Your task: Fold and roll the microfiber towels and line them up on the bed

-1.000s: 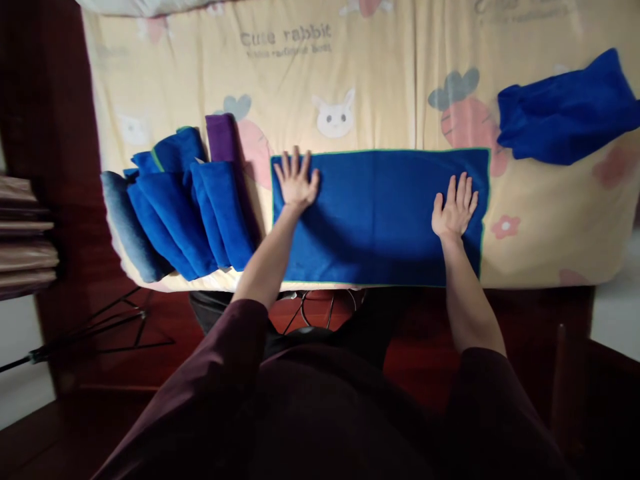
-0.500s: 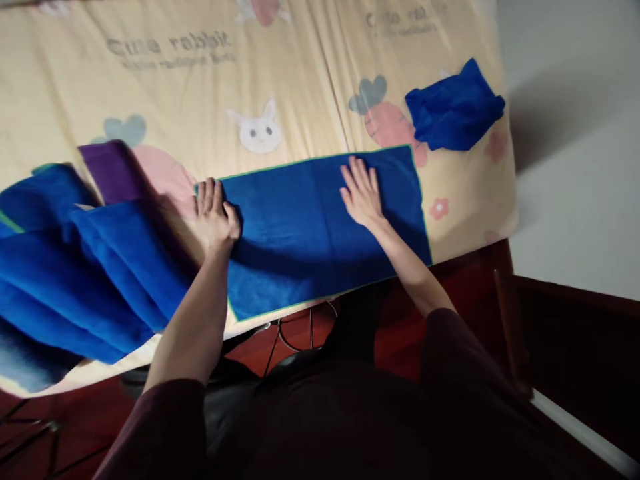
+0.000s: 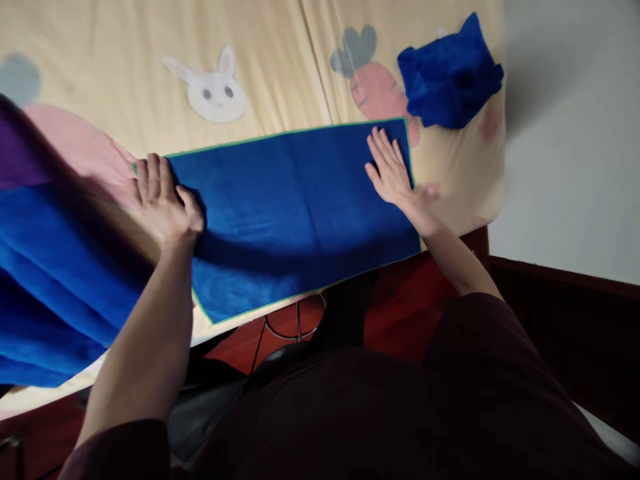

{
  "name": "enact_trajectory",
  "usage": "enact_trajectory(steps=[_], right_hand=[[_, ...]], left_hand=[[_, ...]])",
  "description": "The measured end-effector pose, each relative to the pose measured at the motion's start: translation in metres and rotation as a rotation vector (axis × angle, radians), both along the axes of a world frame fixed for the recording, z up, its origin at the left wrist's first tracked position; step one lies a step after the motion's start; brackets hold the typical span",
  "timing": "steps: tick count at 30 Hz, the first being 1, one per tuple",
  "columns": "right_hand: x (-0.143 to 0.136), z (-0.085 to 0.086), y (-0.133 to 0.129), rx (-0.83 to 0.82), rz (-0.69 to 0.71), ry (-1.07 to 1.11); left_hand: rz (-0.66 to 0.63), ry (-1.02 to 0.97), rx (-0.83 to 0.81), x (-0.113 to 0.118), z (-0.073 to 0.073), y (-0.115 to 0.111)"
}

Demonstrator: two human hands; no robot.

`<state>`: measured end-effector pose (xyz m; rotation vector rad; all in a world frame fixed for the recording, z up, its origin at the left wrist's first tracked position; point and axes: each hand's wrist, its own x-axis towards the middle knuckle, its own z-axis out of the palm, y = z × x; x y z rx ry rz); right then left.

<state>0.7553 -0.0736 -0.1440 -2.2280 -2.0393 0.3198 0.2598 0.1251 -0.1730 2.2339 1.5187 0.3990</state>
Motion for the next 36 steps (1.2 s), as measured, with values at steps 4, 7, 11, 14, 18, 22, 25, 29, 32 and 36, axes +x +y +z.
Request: enact_trajectory(steps=[4, 7, 11, 14, 18, 22, 25, 29, 32, 36], right_hand=[[0.014, 0.001, -0.031, -0.062, -0.09, 0.046], [0.015, 0.01, -0.057, -0.054, -0.23, -0.025], [-0.032, 0.012, -0.126, -0.083, -0.146, -0.038], [-0.056, 0.001, -0.193, -0.072, -0.169, 0.007], [-0.049, -0.01, -0.248, 0.004, -0.378, -0.023], [-0.055, -0.012, -0.276, 0.105, -0.502, 0.001], [-0.084, -0.023, -0.303, 0.196, -0.701, 0.077], [-0.157, -0.039, -0.332, 0.314, -0.995, 0.24], [-0.239, -0.042, -0.335, 0.305, -1.095, 0.527], [-0.334, -0.032, -0.327, 0.31, -1.099, 0.642]], left_hand=[[-0.03, 0.056, -0.009, -0.002, 0.001, 0.002], [-0.042, 0.087, 0.015, -0.004, -0.001, 0.001], [-0.062, 0.105, 0.05, -0.008, -0.008, 0.001], [-0.035, 0.122, 0.064, -0.006, -0.009, 0.003], [-0.023, 0.135, 0.034, 0.006, 0.009, -0.008], [-0.08, 0.068, 0.049, 0.0, 0.027, -0.076], [-0.175, 0.079, 0.045, -0.03, 0.022, -0.174], [-0.091, 0.112, 0.025, -0.096, 0.004, -0.292], [-0.101, 0.141, 0.005, -0.137, -0.001, -0.323], [-0.141, 0.142, -0.015, -0.15, 0.002, -0.316]])
